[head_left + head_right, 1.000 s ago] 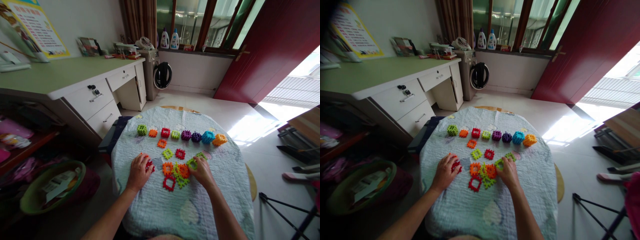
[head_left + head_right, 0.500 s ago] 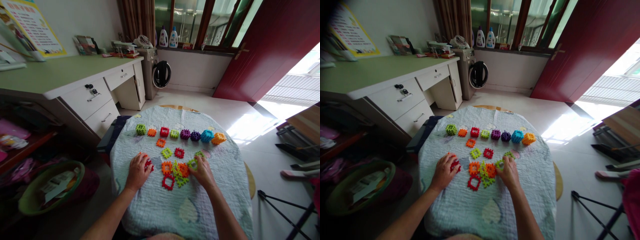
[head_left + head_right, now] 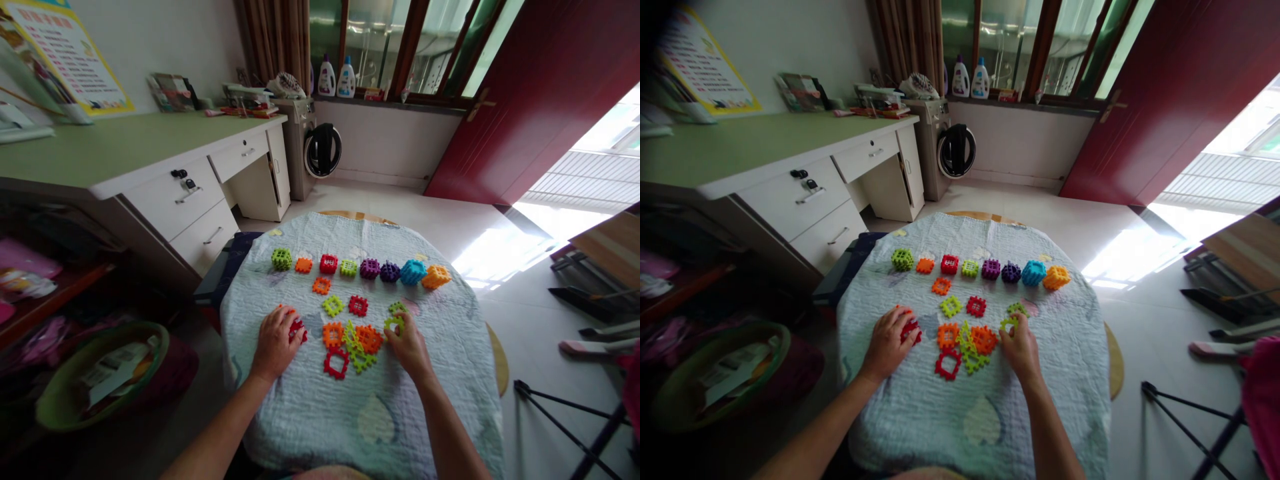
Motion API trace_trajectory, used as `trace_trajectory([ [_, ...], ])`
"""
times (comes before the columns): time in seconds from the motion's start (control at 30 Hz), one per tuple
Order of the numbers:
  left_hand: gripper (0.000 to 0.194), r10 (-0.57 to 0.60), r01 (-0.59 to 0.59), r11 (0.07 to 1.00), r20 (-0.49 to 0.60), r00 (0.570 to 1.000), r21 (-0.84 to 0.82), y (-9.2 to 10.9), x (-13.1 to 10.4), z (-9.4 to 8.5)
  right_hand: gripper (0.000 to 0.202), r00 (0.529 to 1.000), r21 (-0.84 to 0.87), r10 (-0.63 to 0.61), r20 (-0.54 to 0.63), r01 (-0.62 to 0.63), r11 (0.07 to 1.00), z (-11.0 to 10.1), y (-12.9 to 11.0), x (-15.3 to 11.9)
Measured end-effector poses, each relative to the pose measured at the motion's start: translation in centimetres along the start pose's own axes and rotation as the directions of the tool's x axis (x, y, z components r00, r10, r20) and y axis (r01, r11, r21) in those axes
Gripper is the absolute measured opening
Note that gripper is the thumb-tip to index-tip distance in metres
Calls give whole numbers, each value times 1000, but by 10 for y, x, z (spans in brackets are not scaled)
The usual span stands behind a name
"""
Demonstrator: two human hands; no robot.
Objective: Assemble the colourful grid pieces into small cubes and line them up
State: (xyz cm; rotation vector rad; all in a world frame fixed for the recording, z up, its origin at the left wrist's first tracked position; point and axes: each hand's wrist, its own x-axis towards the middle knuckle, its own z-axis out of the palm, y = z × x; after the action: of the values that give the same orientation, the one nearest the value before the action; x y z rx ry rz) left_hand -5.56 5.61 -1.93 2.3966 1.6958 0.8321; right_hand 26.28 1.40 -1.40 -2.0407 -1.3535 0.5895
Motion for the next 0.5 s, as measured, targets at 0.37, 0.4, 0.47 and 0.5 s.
trace_trajectory([
  [0.37, 21, 1, -1, 1000, 13, 1000, 2, -1, 0, 0, 46, 974, -51, -211, 79, 215, 975, -14, 15, 7],
  [0.4, 21, 0, 0, 1000, 13, 1000, 1, -1, 0, 0, 48, 970, -99, -233, 76, 240, 966, -15, 17, 7],
  [0.47, 21, 0, 0, 1000, 11, 1000, 1, -2, -1, 0, 54, 970, -220, -232, 75, 243, 945, -19, 19, 7],
  [0.5, 21, -1, 1, 1000, 9, 1000, 0, -2, -1, 1, 56, 974, -286, -216, 68, 226, 931, -20, 19, 6],
])
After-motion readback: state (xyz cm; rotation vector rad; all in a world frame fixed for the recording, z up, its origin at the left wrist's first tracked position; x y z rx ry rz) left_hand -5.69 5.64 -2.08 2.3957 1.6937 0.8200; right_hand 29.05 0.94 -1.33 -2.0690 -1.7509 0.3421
